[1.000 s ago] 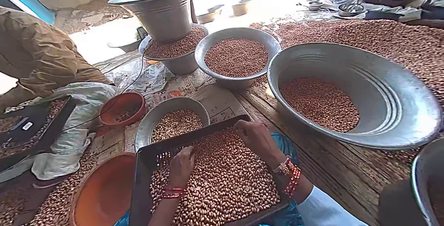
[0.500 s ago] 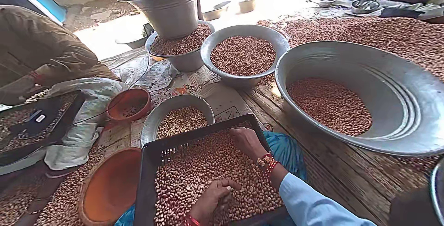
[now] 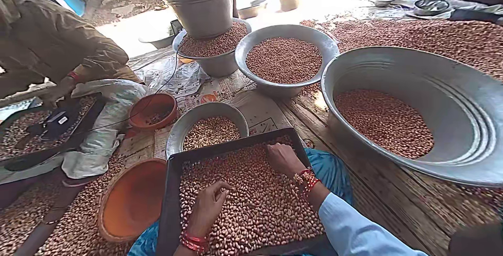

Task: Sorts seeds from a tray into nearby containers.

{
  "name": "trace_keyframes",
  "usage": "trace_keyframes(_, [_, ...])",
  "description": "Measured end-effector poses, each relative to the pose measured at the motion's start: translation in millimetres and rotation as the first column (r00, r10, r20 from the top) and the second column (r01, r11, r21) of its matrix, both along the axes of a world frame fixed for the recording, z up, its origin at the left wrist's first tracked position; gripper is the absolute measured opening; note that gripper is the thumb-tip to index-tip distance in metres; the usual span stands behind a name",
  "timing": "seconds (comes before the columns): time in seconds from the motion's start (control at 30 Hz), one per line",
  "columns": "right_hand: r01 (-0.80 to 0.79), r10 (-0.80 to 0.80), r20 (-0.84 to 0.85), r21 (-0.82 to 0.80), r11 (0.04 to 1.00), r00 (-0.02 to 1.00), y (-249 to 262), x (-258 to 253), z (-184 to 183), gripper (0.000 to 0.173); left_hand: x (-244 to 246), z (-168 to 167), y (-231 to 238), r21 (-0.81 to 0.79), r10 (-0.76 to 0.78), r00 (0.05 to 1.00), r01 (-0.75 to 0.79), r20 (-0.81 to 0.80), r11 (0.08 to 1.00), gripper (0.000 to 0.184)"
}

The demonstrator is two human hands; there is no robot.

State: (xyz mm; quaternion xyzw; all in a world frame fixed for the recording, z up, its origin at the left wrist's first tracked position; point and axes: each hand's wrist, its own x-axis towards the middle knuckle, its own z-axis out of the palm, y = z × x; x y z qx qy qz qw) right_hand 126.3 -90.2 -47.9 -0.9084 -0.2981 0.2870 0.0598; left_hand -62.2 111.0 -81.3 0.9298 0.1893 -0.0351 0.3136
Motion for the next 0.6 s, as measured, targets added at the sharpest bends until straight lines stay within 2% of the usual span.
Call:
trace_keyframes(0.07, [-0.053,0.052,-0.032,-0.028,0.998,0.998,3.7,-0.7,14.3,0.022,-0.7,-4.3,-13.0,0.151,-0.08,0.996,0.072,0.049,0.986,0.02])
trace_keyframes(0.1, [-0.073,0.074,-0.025,0.022,0.997,0.997,4.4,-0.3,21.4,0.021,0.0,-6.1,-17.8,0.186,-0.104,0.991,0.087,0.084,0.979,0.02])
trace_keyframes(0.13, [-0.075,0.074,0.015,0.141,0.987,0.997,5.0,0.4,27.3,0.021,1.5,-7.8,-20.9,0.203,-0.121,0.987,0.097,0.109,0.974,0.019])
trace_keyframes(0.17, [-0.058,0.036,0.075,0.325,0.944,0.997,6.2,0.3,32.0,0.023,3.2,-10.2,-23.1,0.217,-0.138,0.981,0.106,0.139,0.97,0.018])
trace_keyframes(0.23, [-0.06,-0.113,0.22,0.653,0.755,0.969,12.1,-3.6,39.7,0.028,7.3,-14.3,-27.0,0.255,-0.172,0.964,0.117,0.203,0.96,0.016])
trace_keyframes(0.27, [-0.096,-0.188,0.297,0.73,0.677,0.936,13.9,-5.8,42.2,0.027,9.3,-14.1,-29.9,0.265,-0.183,0.965,0.129,0.188,0.955,0.017])
trace_keyframes(0.3, [-0.13,-0.227,0.347,0.759,0.639,0.91,13.4,-7.9,43.3,0.024,11.7,-13.7,-33.0,0.274,-0.192,0.968,0.143,0.16,0.951,0.018])
trace_keyframes(0.33, [-0.146,-0.218,0.361,0.754,0.641,0.907,11.0,-10.8,43.3,0.022,14.2,-12.6,-35.5,0.277,-0.198,0.973,0.16,0.117,0.948,0.018])
trace_keyframes(0.37, [-0.139,-0.161,0.334,0.715,0.685,0.929,7.0,-15.0,43.4,0.021,16.4,-11.5,-37.5,0.281,-0.203,0.977,0.175,0.072,0.943,0.019])
trace_keyframes(0.47, [-0.147,0.098,0.129,0.456,0.878,0.987,-2.5,-29.3,32.5,0.024,23.6,-4.9,-37.5,0.215,-0.192,0.979,0.204,-0.072,0.955,0.02])
trace_keyframes(0.53, [-0.201,0.199,0.038,0.329,0.923,0.979,-4.1,-40.7,15.7,0.026,29.3,-1.9,-21.9,0.014,-0.136,0.987,0.138,-0.087,0.99,0.02])
trace_keyframes(0.6, [-0.22,0.229,0.001,0.284,0.933,0.973,-5.7,-50.7,0.0,0.027,29.8,-4.6,1.0,-0.286,-0.024,0.996,0.046,0.081,0.957,0.016])
